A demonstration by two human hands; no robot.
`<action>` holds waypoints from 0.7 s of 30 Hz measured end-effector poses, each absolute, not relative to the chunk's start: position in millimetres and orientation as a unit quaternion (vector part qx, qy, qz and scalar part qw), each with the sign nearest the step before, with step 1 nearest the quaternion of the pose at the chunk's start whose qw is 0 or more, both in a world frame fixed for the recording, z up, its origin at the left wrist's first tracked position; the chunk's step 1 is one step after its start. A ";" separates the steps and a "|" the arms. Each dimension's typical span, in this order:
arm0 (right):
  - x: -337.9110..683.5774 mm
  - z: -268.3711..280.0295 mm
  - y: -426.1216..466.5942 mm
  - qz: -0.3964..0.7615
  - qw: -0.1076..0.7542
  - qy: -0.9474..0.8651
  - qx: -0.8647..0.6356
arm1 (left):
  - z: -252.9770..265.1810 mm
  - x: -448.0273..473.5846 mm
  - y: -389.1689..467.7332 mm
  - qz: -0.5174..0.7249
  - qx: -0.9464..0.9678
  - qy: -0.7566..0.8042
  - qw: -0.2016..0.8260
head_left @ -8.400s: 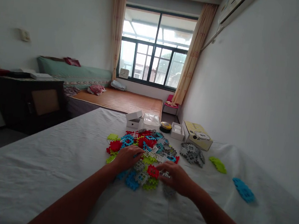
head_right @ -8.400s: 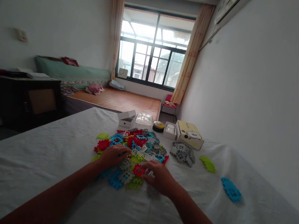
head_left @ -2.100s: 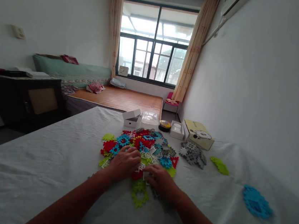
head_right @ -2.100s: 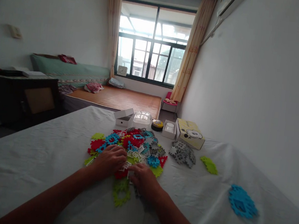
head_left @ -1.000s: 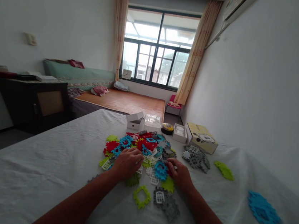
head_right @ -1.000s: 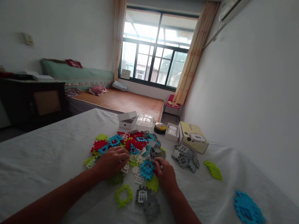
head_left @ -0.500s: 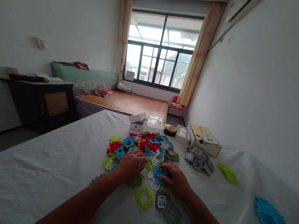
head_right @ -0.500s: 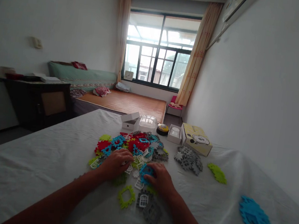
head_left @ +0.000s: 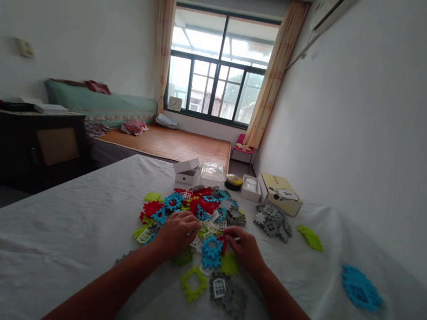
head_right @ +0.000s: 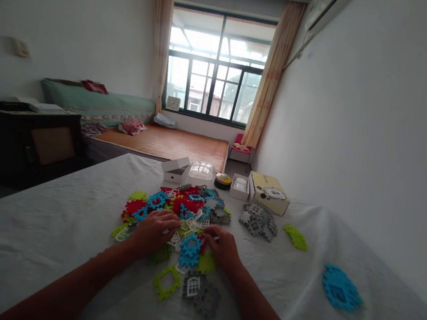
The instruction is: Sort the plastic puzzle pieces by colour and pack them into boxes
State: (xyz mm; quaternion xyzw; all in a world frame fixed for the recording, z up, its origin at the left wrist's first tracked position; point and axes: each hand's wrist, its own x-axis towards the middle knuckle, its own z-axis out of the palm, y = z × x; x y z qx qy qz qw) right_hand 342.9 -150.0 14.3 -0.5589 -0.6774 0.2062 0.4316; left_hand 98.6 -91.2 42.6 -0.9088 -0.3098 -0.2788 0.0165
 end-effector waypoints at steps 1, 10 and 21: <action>348.0 13.0 -147.7 0.184 0.442 -0.669 -0.569 | 42.4 98.7 -91.1 -0.279 -0.909 -0.309 0.016; 423.5 5.9 -131.1 0.031 0.515 -0.520 -0.681 | 43.5 98.0 -90.6 -0.290 -0.909 -0.298 0.030; 542.1 -12.3 -156.9 -0.119 0.429 -0.285 -0.849 | 43.9 97.2 -89.5 -0.273 -0.914 -0.297 0.029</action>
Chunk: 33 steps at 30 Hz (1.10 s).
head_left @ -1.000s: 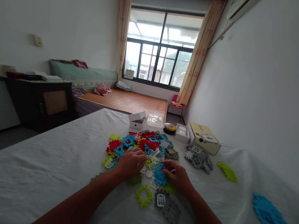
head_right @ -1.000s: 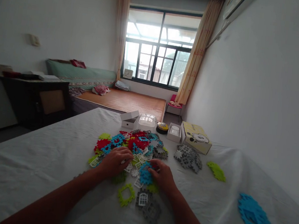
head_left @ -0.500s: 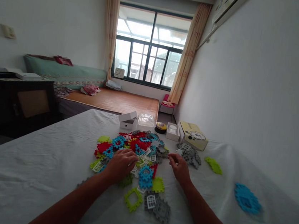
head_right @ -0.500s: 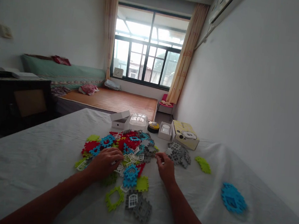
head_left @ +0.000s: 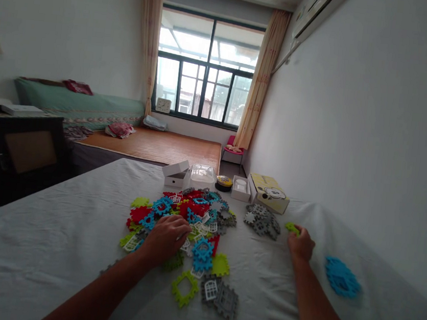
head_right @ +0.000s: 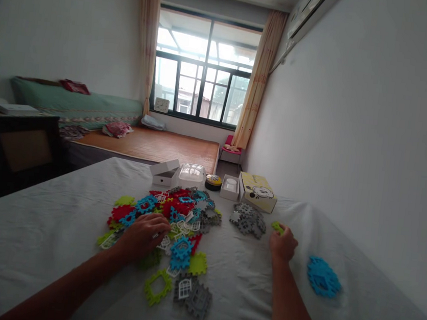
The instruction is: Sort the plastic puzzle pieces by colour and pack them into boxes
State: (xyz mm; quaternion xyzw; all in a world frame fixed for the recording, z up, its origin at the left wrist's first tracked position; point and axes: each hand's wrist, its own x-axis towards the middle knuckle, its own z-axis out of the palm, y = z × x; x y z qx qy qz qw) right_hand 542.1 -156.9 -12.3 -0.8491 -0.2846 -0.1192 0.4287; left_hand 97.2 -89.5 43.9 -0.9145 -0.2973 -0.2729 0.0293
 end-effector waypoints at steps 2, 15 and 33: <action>551.8 -20.0 -161.0 -0.104 0.403 -0.271 -0.868 | 43.7 97.2 -89.2 -0.269 -0.915 -0.300 0.026; 524.7 -14.1 -149.1 -0.224 0.436 -0.395 -0.777 | 43.0 96.0 -92.9 -0.229 -0.921 -0.315 0.022; 251.4 53.9 -49.2 -0.039 0.210 -0.737 -0.642 | 40.6 93.4 -93.2 -0.317 -0.914 -0.250 0.042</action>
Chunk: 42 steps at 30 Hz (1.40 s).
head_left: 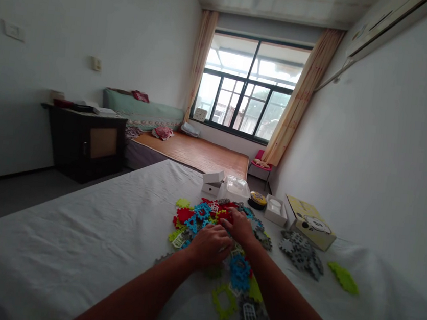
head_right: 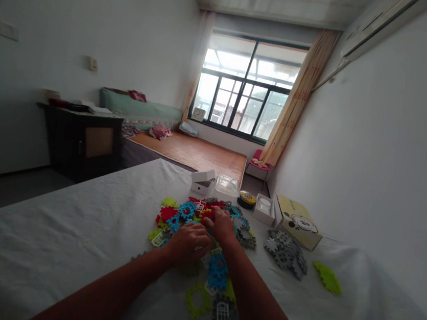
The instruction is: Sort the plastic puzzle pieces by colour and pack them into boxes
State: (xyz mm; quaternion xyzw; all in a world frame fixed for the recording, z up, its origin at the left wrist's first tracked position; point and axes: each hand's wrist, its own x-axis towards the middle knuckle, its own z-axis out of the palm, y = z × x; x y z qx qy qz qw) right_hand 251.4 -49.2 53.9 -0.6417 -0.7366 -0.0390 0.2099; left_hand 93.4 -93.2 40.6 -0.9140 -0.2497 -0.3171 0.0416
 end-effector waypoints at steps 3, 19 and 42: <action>250.7 52.8 -55.5 -0.041 0.195 -0.743 -0.639 | 42.4 86.6 -85.0 -0.357 -0.886 -0.292 0.048; 401.0 28.5 -205.4 0.187 0.468 -0.555 -0.661 | 45.5 78.1 -70.3 -0.409 -0.850 -0.326 0.068; 645.7 -18.4 -318.7 -0.082 0.177 -0.481 -0.855 | 45.7 88.7 -77.2 -0.362 -0.892 -0.268 0.042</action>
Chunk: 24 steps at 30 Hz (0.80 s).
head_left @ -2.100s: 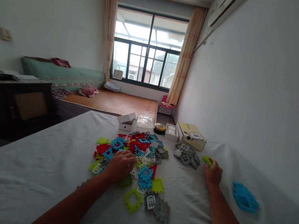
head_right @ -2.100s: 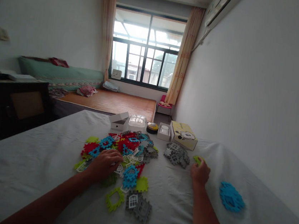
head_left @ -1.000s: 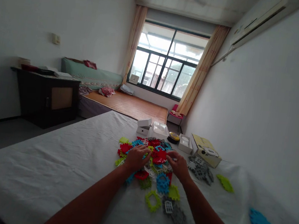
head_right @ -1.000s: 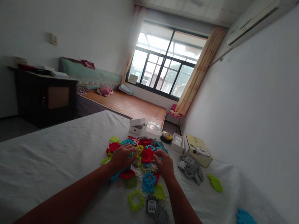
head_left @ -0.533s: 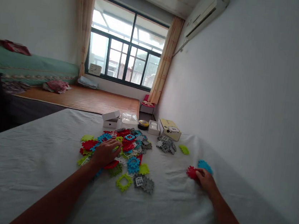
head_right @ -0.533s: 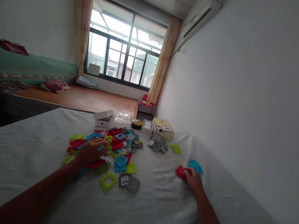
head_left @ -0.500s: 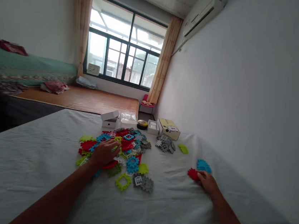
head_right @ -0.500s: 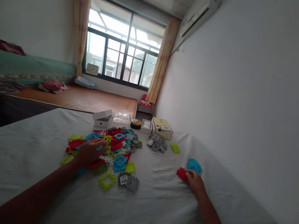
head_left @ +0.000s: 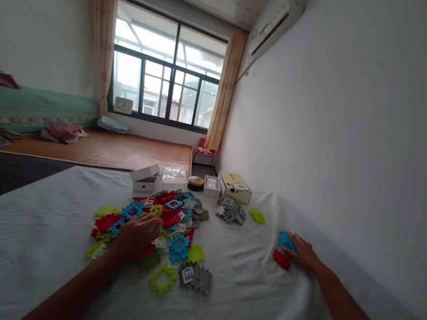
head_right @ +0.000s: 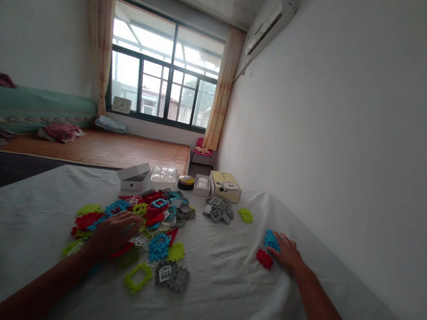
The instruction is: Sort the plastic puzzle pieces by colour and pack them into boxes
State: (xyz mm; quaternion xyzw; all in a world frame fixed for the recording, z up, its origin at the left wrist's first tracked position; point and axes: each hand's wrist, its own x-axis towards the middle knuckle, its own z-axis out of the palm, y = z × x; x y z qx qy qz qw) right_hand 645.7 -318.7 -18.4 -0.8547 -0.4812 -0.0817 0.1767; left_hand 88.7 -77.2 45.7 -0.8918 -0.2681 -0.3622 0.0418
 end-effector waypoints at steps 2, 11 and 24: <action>660.8 -29.7 -312.7 -0.065 0.127 -0.502 -0.853 | 44.4 89.4 -76.6 -0.358 -0.895 -0.263 0.046; 707.6 -35.8 -251.8 -0.088 0.147 -0.518 -0.838 | 41.4 96.1 -80.2 -0.347 -0.902 -0.251 0.052; 594.7 -0.2 -330.2 0.072 0.203 -0.651 -0.728 | 39.6 97.9 -78.6 -0.348 -0.905 -0.243 0.028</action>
